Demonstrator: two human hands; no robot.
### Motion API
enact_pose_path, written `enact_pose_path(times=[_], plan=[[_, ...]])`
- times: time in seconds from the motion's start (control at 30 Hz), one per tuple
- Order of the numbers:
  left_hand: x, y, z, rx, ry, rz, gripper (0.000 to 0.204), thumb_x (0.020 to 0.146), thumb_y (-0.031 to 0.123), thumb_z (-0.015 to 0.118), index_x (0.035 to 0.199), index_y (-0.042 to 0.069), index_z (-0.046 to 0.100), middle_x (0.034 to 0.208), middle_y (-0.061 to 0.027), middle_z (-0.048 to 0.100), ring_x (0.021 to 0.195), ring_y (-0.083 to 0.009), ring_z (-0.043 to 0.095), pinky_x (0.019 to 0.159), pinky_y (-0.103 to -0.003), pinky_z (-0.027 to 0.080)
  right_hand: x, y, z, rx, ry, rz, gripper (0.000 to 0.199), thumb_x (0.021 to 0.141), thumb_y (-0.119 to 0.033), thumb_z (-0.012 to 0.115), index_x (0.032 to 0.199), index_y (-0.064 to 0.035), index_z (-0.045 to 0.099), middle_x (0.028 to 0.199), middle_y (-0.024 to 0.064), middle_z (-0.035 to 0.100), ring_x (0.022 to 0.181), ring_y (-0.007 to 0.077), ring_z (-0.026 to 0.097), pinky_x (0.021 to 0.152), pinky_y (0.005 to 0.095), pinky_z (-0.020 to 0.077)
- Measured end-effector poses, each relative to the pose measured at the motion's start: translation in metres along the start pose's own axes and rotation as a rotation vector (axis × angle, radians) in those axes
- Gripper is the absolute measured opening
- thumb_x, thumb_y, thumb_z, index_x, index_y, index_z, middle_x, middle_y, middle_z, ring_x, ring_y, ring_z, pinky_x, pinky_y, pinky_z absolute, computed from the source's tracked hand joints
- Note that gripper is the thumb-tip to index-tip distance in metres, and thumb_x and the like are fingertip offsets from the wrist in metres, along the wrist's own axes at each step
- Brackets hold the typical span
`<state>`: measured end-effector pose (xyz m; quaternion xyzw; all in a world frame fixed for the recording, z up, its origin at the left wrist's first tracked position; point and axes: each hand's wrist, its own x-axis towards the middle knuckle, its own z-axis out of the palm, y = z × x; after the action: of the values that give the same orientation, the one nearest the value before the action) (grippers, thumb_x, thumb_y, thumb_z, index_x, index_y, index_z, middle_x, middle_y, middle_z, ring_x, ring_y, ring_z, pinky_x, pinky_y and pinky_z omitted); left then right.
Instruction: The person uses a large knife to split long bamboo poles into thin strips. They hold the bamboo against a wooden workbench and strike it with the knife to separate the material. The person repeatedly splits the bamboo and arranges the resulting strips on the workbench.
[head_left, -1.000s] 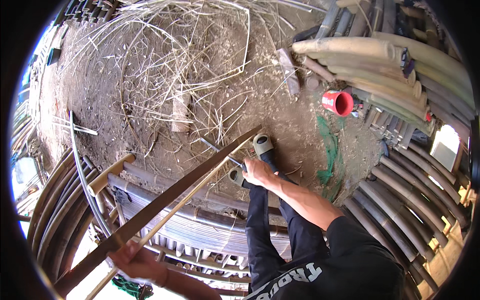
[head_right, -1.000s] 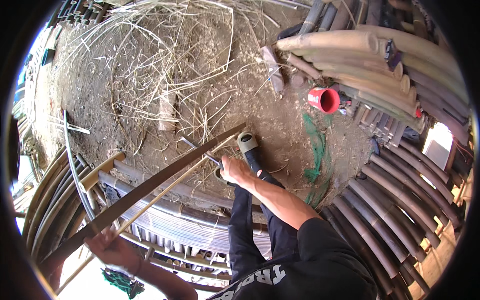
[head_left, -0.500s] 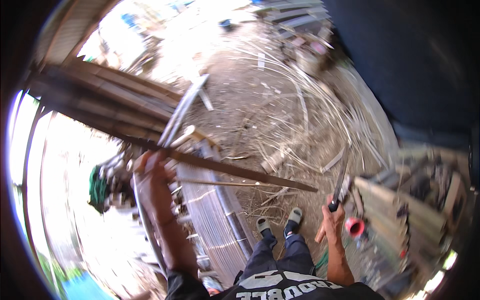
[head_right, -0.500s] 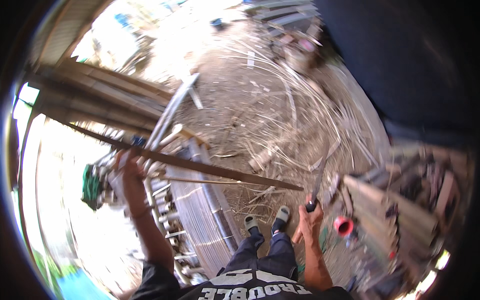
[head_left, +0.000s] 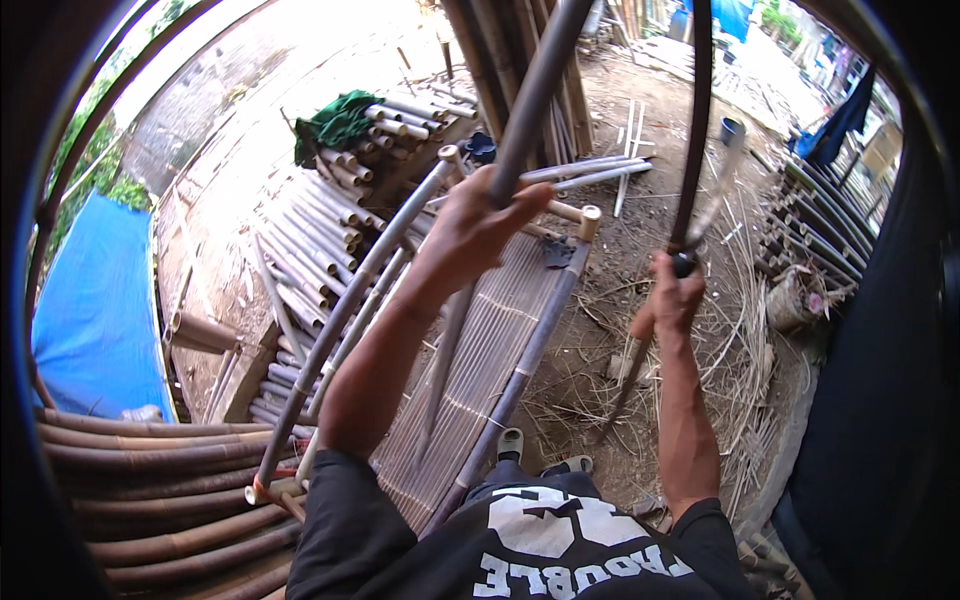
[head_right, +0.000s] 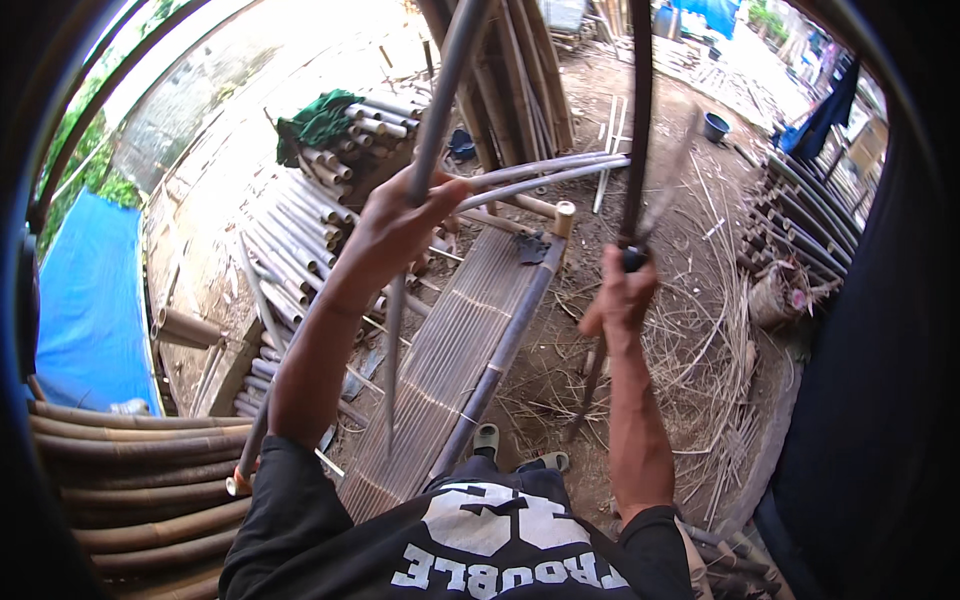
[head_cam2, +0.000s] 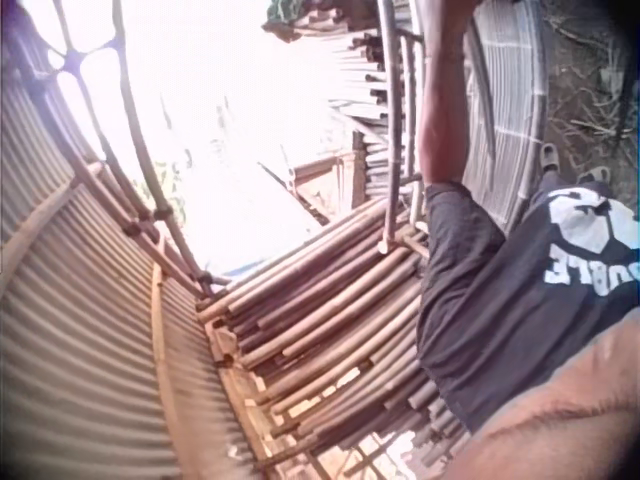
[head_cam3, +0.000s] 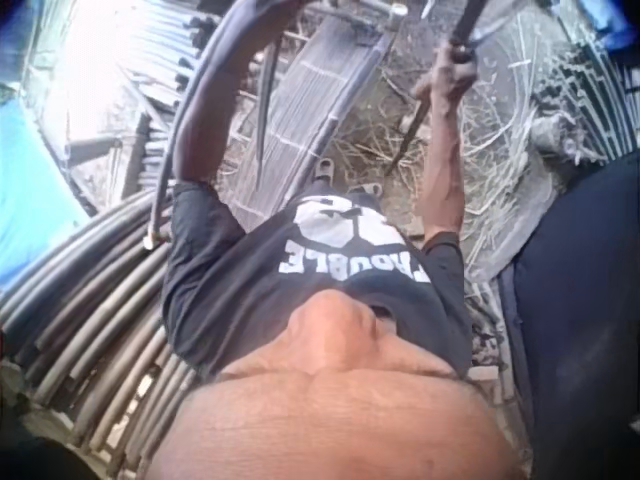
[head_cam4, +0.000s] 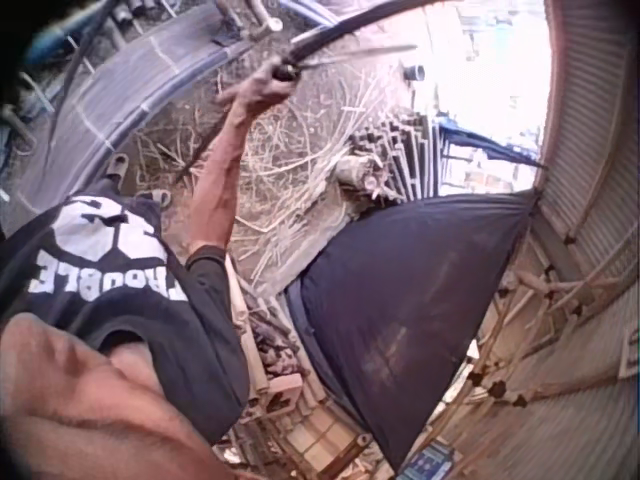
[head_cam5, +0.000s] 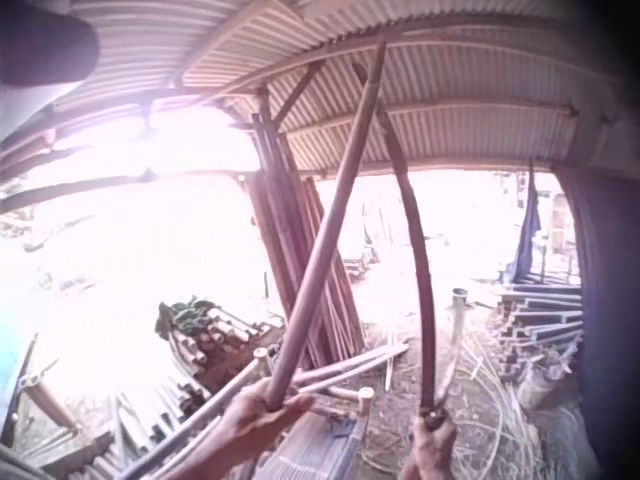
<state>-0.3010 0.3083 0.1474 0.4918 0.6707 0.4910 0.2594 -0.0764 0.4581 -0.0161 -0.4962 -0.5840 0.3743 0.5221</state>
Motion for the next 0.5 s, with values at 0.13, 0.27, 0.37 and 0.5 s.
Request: enact_pose_path(times=[0.13, 0.27, 0.37, 0.5], plan=[[-0.042, -0.083, -0.086, 0.219, 0.159, -0.032, 0.031, 0.092, 0.038, 0.064, 0.092, 0.007, 0.06, 0.064, 0.0052, 0.047, 0.061, -0.0052, 0.047, 0.051, -0.024, 0.037, 0.027, 0.086, -0.033, -0.181, 0.259, 0.217, 0.031, 0.08, -0.028, 0.069, 0.093, -0.0014, 0.062, 0.075, 0.0048, 0.061, 0.063, 0.0166, 0.057, 0.057, 0.0344, 0.0448], [-0.081, -0.216, -0.098, 0.261, 0.362, -0.141, 0.033, 0.09, 0.034, 0.066, 0.083, 0.004, 0.055, 0.063, -0.0039, 0.053, 0.059, -0.013, 0.048, 0.053, -0.035, 0.041, -0.015, 0.129, -0.093, -0.311, 0.446, 0.166, 0.04, 0.081, -0.027, 0.07, 0.104, 0.0049, 0.061, 0.087, 0.0132, 0.065, 0.076, 0.027, 0.062, 0.071, 0.0402, 0.0483], [-0.101, -0.32, -0.064, 0.45, 0.249, -0.3, 0.036, 0.087, 0.037, 0.069, 0.087, 0.003, 0.057, 0.066, -0.0178, 0.057, 0.061, -0.0288, 0.058, 0.058, -0.042, 0.046, -0.07, 0.175, -0.156, -0.508, 0.46, 0.154, 0.027, 0.08, -0.022, 0.068, 0.089, 0.0026, 0.059, 0.074, 0.0073, 0.061, 0.063, 0.0194, 0.057, 0.061, 0.0356, 0.0439], [-0.107, -0.432, -0.029, 0.589, 0.147, -0.447, 0.05, 0.081, 0.048, 0.072, 0.094, 0.002, 0.057, 0.075, -0.0214, 0.064, 0.077, -0.0394, 0.066, 0.066, -0.049, 0.048, -0.171, 0.157, -0.186, -0.444, 0.334, 0.357, 0.033, 0.08, -0.024, 0.071, 0.095, 0.0047, 0.062, 0.081, 0.0124, 0.064, 0.071, 0.0254, 0.06, 0.068, 0.0387, 0.0473]])
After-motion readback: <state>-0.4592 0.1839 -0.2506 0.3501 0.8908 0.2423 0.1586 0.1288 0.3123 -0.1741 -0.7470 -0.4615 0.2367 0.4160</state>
